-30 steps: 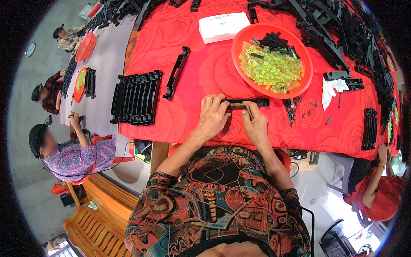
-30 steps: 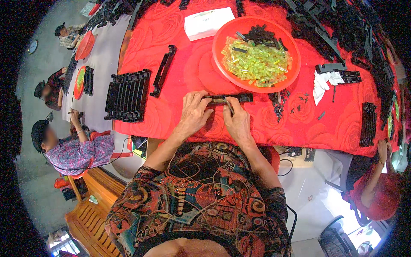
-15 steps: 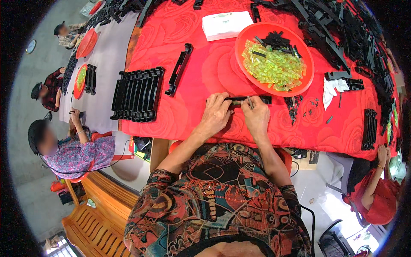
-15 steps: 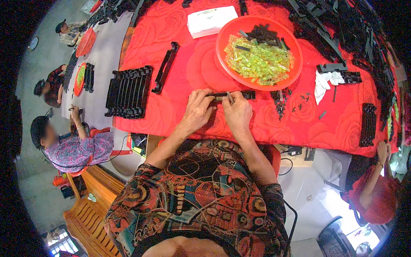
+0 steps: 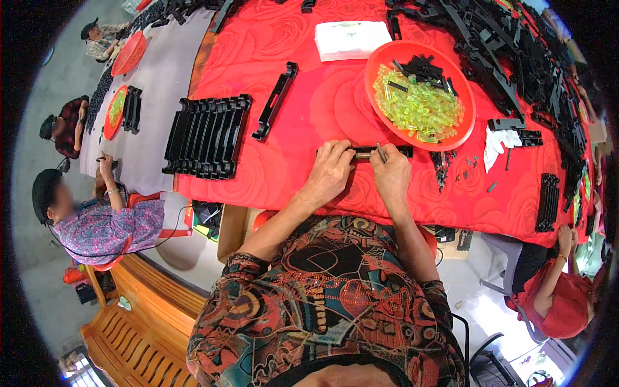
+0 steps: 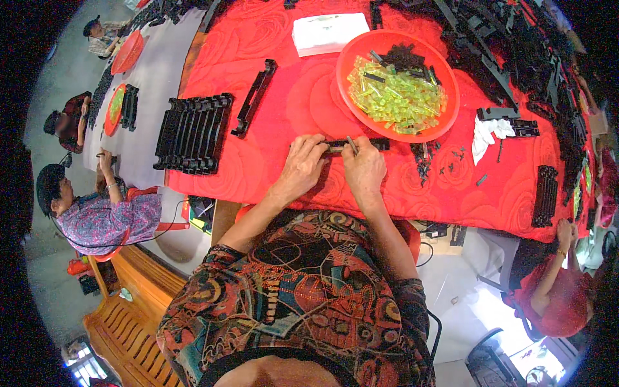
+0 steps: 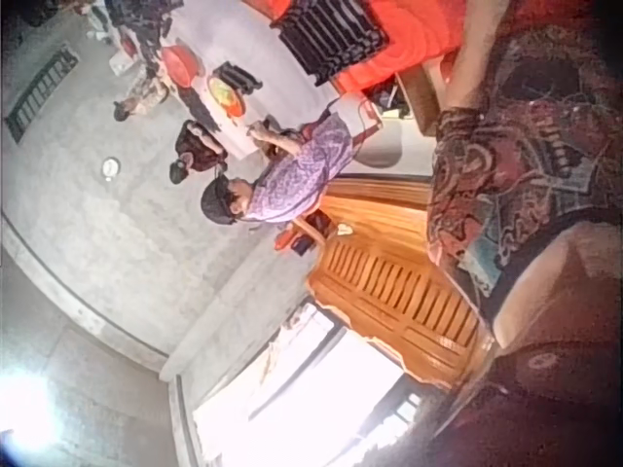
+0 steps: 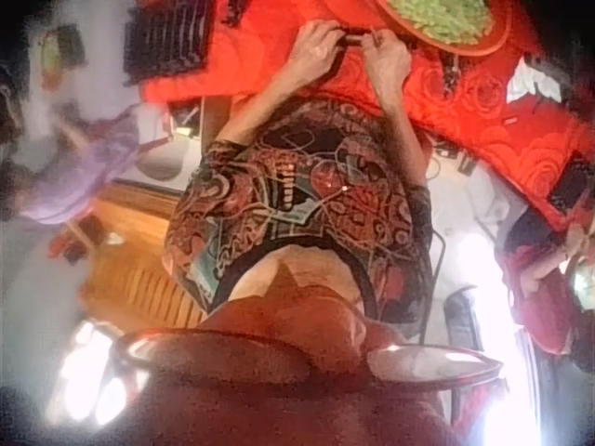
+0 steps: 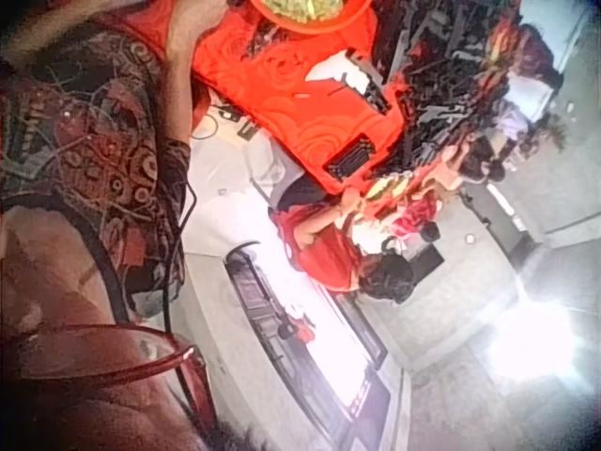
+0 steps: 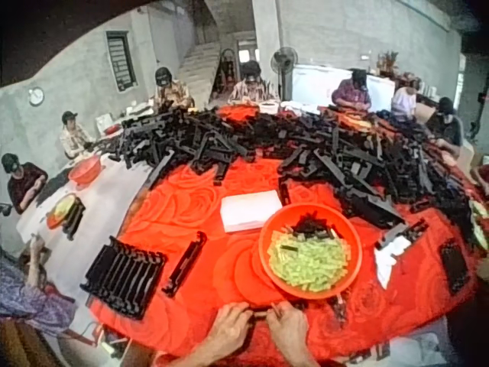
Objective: The recorder is assembling small plastic and metal components of what appears to be electronic or mechanical product housings.
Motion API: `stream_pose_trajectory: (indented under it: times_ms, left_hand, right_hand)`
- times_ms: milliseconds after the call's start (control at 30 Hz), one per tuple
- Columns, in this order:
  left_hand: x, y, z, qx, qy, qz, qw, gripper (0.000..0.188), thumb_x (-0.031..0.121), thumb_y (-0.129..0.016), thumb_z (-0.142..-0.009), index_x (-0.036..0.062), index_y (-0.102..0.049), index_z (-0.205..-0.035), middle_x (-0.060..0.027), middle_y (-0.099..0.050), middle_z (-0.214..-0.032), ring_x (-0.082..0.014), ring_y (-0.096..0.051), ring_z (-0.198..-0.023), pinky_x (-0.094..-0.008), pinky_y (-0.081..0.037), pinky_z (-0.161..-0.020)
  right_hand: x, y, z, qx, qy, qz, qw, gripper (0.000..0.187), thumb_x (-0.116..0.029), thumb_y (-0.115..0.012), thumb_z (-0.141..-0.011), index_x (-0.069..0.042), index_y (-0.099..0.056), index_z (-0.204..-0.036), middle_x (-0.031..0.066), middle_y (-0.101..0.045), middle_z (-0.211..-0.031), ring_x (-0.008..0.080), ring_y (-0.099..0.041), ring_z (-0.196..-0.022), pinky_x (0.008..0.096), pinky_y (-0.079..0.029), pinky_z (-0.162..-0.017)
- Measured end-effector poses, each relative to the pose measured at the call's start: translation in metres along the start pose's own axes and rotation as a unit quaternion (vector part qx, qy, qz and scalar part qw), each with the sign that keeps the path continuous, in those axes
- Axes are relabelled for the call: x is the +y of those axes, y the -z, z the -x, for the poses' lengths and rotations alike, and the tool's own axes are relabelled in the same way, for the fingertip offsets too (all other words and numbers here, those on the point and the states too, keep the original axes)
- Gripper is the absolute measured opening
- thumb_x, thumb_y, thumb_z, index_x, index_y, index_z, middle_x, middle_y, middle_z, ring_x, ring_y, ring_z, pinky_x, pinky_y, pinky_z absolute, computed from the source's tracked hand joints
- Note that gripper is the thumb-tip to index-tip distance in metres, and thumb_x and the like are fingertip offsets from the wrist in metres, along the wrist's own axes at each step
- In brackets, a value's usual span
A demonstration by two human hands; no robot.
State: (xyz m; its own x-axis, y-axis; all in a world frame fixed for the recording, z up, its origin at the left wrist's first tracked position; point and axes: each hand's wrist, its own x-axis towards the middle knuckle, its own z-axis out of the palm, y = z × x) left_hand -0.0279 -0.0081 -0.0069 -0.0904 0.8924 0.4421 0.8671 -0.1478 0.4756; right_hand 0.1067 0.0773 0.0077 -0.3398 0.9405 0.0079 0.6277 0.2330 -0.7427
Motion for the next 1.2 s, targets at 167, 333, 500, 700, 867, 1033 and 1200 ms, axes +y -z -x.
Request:
stream_pose_trajectory:
  times_ms: [167, 333, 500, 700, 867, 1033, 1200]
  left_hand:
    - [0.001, 0.001, 0.000, 0.002, -0.010, -0.010, 1.000, 0.034, -0.001, -0.063, -0.068, -0.0008, -0.059, -0.101, -0.0165, -0.052, -0.113, -0.0348, -0.050, -0.103, -0.0439, -0.042, -0.086]
    - [0.002, -0.002, 0.002, 0.007, -0.010, -0.027, 1.000, 0.032, -0.001, -0.061, -0.069, -0.0002, -0.060, -0.101, -0.0163, -0.052, -0.114, -0.0348, -0.050, -0.103, -0.0440, -0.042, -0.086]
    - [0.005, -0.001, 0.003, 0.002, -0.010, -0.049, 0.999, 0.031, -0.001, -0.059, -0.069, 0.0015, -0.062, -0.100, -0.0163, -0.053, -0.112, -0.0346, -0.050, -0.102, -0.0439, -0.043, -0.085]
    - [0.001, -0.002, 0.001, 0.006, -0.004, -0.057, 0.998, 0.029, -0.001, -0.058, -0.070, 0.0035, -0.063, -0.098, -0.0146, -0.055, -0.110, -0.0328, -0.051, -0.100, -0.0424, -0.044, -0.084]
    - [0.000, -0.004, 0.000, 0.010, -0.003, -0.056, 0.998, 0.028, -0.001, -0.057, -0.069, 0.0036, -0.063, -0.097, -0.0133, -0.056, -0.108, -0.0316, -0.053, -0.098, -0.0410, -0.045, -0.083]
    - [0.001, -0.002, 0.000, -0.001, 0.000, -0.060, 0.998, 0.028, 0.000, -0.057, -0.071, 0.0041, -0.063, -0.097, -0.0126, -0.056, -0.108, -0.0310, -0.052, -0.099, -0.0408, -0.045, -0.084]
    - [0.000, -0.003, -0.001, -0.004, -0.001, -0.068, 0.998, 0.026, 0.001, -0.057, -0.072, 0.0046, -0.063, -0.097, -0.0120, -0.056, -0.108, -0.0303, -0.052, -0.100, -0.0407, -0.044, -0.084]
  right_hand:
    - [-0.009, 0.001, 0.003, -0.010, 0.039, 0.104, 0.994, 0.017, -0.021, -0.061, -0.082, -0.005, -0.057, -0.085, 0.0191, -0.062, -0.068, 0.0377, -0.063, -0.066, 0.0496, -0.047, -0.056]
    - [0.003, -0.007, 0.017, 0.018, 0.182, 0.192, 0.964, 0.018, -0.020, -0.061, -0.083, -0.004, -0.054, -0.090, 0.0135, -0.061, -0.068, 0.0286, -0.064, -0.061, 0.0392, -0.049, -0.049]
    - [0.008, -0.011, 0.026, 0.028, 0.243, 0.229, 0.942, 0.031, -0.017, -0.064, -0.081, -0.001, -0.052, -0.105, 0.0100, -0.058, -0.070, 0.0266, -0.063, -0.059, 0.0355, -0.049, -0.047]
    - [0.018, -0.011, 0.024, 0.047, 0.278, 0.220, 0.934, 0.041, -0.019, -0.067, -0.076, 0.002, -0.051, -0.108, 0.0086, -0.058, -0.070, 0.0222, -0.062, -0.059, 0.0312, -0.050, -0.049]
    - [0.017, -0.006, 0.024, 0.061, 0.292, 0.195, 0.934, 0.039, -0.017, -0.066, -0.076, -0.001, -0.051, -0.108, 0.0080, -0.058, -0.069, 0.0234, -0.062, -0.059, 0.0335, -0.050, -0.049]
    - [0.013, -0.003, 0.021, -0.013, 0.249, 0.202, 0.947, 0.026, -0.016, -0.062, -0.079, -0.004, -0.051, -0.100, 0.0098, -0.060, -0.069, 0.0267, -0.063, -0.057, 0.0370, -0.050, -0.048]
    - [0.013, 0.000, 0.015, -0.046, 0.241, 0.174, 0.954, 0.019, -0.015, -0.060, -0.082, -0.007, -0.051, -0.096, 0.0121, -0.061, -0.068, 0.0314, -0.062, -0.055, 0.0410, -0.049, -0.047]
